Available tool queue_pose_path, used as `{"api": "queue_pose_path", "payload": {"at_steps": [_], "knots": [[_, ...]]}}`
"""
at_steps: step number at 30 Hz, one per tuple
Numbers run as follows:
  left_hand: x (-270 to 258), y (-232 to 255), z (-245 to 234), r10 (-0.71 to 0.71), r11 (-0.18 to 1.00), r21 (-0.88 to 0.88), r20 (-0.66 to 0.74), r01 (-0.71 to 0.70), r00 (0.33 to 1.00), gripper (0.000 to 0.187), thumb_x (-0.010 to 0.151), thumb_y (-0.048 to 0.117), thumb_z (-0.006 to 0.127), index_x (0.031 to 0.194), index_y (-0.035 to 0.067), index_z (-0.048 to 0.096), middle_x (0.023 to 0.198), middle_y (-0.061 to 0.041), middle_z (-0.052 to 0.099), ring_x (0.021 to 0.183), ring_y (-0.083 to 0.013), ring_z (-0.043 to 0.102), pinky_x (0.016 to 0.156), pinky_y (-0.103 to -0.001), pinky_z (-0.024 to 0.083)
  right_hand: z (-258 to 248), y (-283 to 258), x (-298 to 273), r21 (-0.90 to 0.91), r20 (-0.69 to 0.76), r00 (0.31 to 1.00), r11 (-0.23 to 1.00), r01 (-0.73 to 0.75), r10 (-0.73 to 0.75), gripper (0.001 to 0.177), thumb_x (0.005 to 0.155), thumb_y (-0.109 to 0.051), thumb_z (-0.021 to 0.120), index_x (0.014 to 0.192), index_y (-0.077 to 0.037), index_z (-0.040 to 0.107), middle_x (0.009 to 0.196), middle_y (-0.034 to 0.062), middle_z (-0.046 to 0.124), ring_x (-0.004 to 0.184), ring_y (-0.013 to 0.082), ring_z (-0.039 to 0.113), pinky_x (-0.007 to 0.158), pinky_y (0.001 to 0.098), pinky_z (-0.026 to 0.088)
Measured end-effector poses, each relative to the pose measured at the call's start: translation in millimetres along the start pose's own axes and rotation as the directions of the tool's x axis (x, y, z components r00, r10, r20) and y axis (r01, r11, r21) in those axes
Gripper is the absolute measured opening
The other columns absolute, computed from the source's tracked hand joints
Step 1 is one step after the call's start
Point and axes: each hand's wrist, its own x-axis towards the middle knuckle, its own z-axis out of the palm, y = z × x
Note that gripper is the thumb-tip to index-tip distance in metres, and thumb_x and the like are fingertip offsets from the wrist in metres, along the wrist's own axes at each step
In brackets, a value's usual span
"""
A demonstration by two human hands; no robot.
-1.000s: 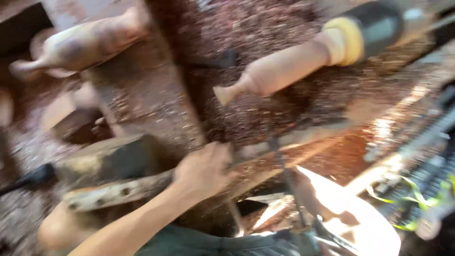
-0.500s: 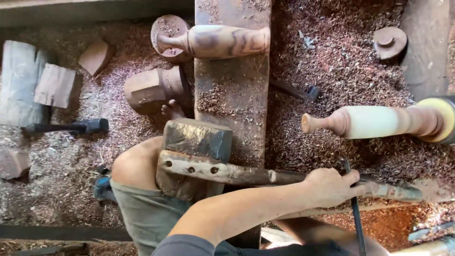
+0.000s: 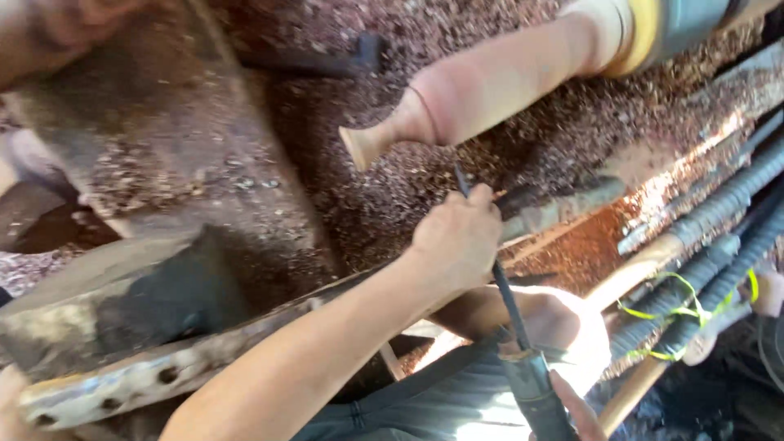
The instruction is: Shaping a wooden workpiece on a lathe using a turning chisel to create a decorative groove.
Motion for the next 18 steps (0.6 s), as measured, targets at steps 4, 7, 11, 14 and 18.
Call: {"api": "queue_pose_path", "payload": {"at_steps": [4, 7, 11, 14, 18], "knots": [[7.2, -4.1, -2.5, -0.039, 0.995, -0.089, 0.068, 0.045, 0.997, 0.042, 0.085, 0.008, 0.071, 0.124, -0.003, 0.06, 0.111, -0.011, 0.049, 0.091, -0.0264, 0.06, 0.074, -0.038, 0.064, 32.0, -82.7, -27.0, 0.134, 0.115, 0.975, 0.97, -0.204, 0.189, 0.095, 0.073, 0.013, 0.073, 0.159, -0.016, 0.048, 0.109, 0.0373, 0.078, 0.066, 0.0448, 0.076, 0.066, 0.0456, 0.06], [14.5, -10.8, 7.2, 0.004, 0.995, -0.101, -0.063, -0.011, 0.998, 0.04, 0.075, 0.013, 0.065, 0.112, -0.002, 0.065, 0.121, -0.017, 0.047, 0.099, -0.0362, 0.059, 0.078, -0.052, 0.061, 44.8, -106.0, -42.6, 0.151, 0.114, 0.992, 0.985, -0.08, 0.063, 0.091, 0.074, -0.007, 0.074, 0.16, -0.016, 0.047, 0.113, 0.0313, 0.079, 0.071, 0.0405, 0.079, 0.071, 0.0402, 0.059], [18.9, -13.2, 13.6, 0.008, 0.997, -0.076, -0.123, -0.018, 0.992, 0.043, 0.074, 0.02, 0.068, 0.112, 0.001, 0.065, 0.122, -0.016, 0.045, 0.098, -0.0367, 0.058, 0.073, -0.052, 0.061, 43.7, -100.3, -37.3, 0.231, 0.132, 0.985, 0.964, -0.136, 0.107, 0.097, 0.069, -0.006, 0.078, 0.16, -0.018, 0.047, 0.107, 0.0391, 0.077, 0.071, 0.0476, 0.077, 0.069, 0.0438, 0.057], [19.1, -12.9, 14.6, 0.001, 0.997, -0.076, -0.138, -0.011, 0.99, 0.043, 0.074, 0.023, 0.07, 0.111, 0.002, 0.066, 0.123, -0.015, 0.044, 0.098, -0.0369, 0.059, 0.072, -0.053, 0.061, 53.0, -104.8, -41.8, 0.274, 0.131, 0.991, 0.96, -0.063, 0.028, 0.088, 0.076, -0.012, 0.075, 0.159, -0.02, 0.047, 0.092, 0.0398, 0.076, 0.065, 0.0427, 0.076, 0.062, 0.0385, 0.056], [16.7, -9.8, 8.1, -0.019, 0.997, -0.075, -0.11, 0.011, 0.994, 0.044, 0.075, 0.027, 0.077, 0.109, 0.001, 0.068, 0.121, -0.014, 0.046, 0.093, -0.0338, 0.06, 0.072, -0.052, 0.062, 54.9, -114.7, -10.7, 0.341, -0.041, 0.857, 0.813, -0.472, 0.514, 0.063, 0.097, -0.024, 0.049, 0.159, -0.038, 0.052, 0.085, 0.0537, 0.058, 0.068, 0.058, 0.055, 0.065, 0.0485, 0.04]]}}
